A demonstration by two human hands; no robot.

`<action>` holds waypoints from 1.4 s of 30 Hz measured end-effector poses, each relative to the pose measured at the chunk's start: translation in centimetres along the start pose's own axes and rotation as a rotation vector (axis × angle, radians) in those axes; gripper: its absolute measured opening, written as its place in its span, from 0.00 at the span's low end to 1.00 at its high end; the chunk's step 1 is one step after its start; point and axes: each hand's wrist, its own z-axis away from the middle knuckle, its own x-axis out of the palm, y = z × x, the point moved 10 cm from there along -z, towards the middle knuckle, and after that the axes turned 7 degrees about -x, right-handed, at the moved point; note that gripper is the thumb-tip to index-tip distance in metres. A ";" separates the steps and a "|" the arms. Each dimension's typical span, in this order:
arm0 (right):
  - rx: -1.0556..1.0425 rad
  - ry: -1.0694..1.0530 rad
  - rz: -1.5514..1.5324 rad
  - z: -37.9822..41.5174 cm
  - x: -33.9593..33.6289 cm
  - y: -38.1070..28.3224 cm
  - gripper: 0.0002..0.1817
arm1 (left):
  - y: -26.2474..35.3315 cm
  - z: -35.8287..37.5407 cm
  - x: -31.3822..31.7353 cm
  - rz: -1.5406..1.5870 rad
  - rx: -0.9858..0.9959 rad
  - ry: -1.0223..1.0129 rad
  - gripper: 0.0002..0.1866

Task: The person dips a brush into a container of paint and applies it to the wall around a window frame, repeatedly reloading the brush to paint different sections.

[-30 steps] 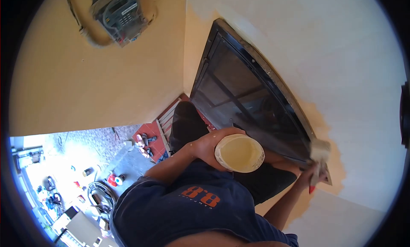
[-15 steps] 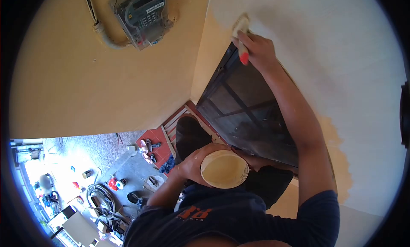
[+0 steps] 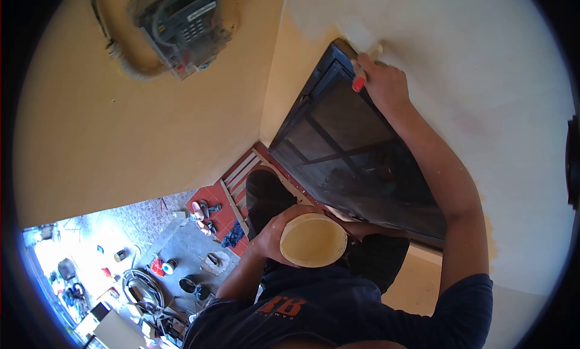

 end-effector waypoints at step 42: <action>0.255 0.102 -0.029 21.8 -6.1 6.1 0.08 | 0.6 -1.1 3.0 0.121 -0.068 -0.025 0.29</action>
